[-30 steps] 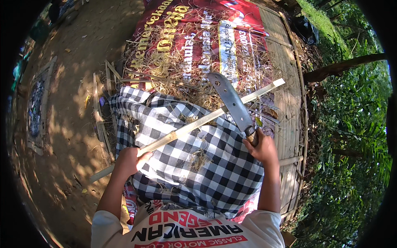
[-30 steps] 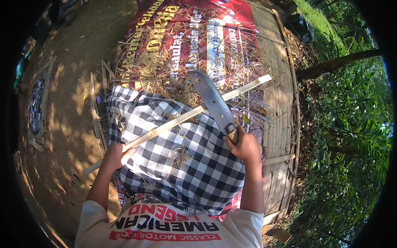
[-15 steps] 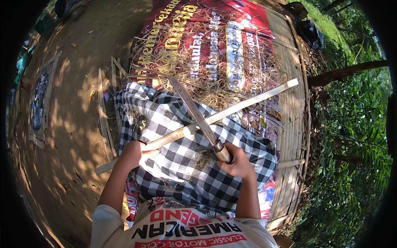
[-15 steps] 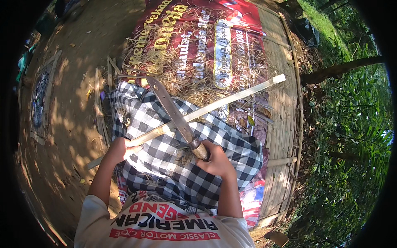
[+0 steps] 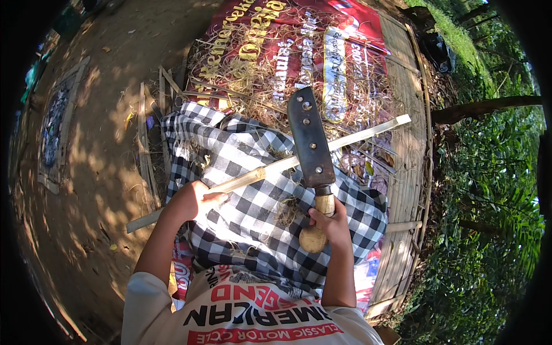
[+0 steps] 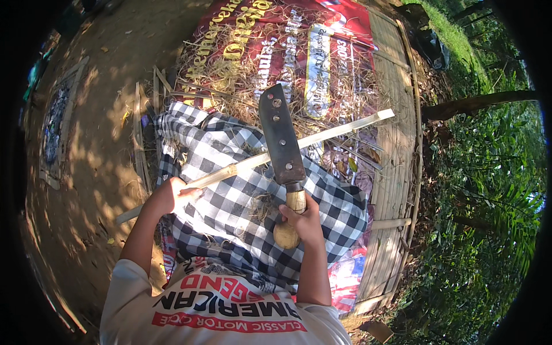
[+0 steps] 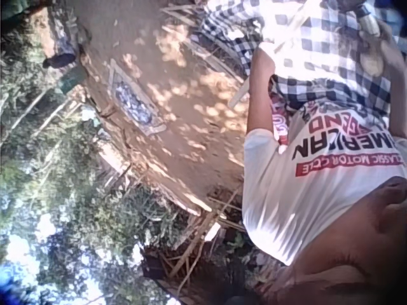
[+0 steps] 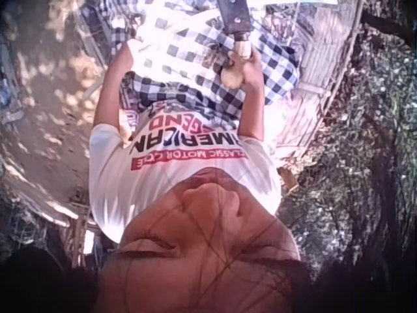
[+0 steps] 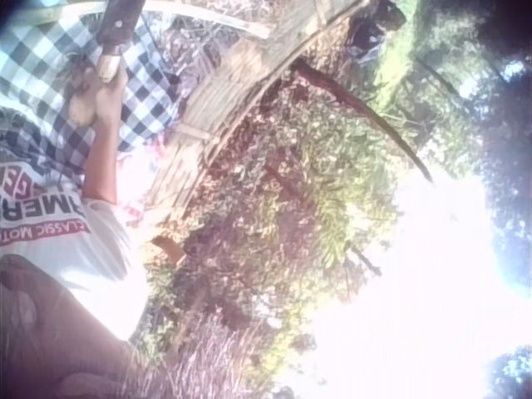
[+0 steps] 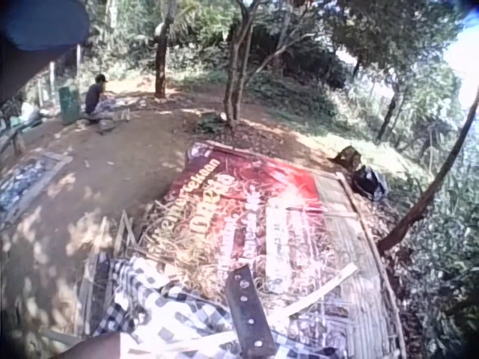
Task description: The person trims and carves a bamboo stick using a large knife while sitting on a bamboo platform.
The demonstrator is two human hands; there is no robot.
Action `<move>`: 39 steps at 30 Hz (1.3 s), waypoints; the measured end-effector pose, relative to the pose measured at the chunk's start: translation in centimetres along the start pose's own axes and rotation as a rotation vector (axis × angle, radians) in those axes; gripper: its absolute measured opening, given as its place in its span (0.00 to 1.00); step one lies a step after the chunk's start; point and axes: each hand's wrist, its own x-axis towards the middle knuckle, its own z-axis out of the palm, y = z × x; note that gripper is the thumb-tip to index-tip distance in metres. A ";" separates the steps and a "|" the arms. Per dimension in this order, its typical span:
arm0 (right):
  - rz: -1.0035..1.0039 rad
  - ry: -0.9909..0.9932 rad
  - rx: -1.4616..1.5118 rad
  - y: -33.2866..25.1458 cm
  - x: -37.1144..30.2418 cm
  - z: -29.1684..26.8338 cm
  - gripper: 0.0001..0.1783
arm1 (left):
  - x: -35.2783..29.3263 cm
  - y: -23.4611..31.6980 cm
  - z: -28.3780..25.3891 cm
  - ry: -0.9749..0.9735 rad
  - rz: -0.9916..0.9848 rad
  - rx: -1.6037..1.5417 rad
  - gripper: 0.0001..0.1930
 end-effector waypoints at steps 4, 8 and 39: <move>-0.071 0.091 0.024 -0.3 -0.1 -0.1 0.11 | 1.4 -1.8 -0.2 -0.081 -0.064 0.000 0.30; -0.011 0.169 0.126 -0.5 -0.1 -1.1 0.10 | 2.3 -2.8 -0.2 -0.121 -0.147 -0.189 0.34; 0.007 0.129 -0.125 -2.0 0.7 -0.2 0.10 | 3.3 -2.4 -0.3 -0.232 -0.209 -0.498 0.28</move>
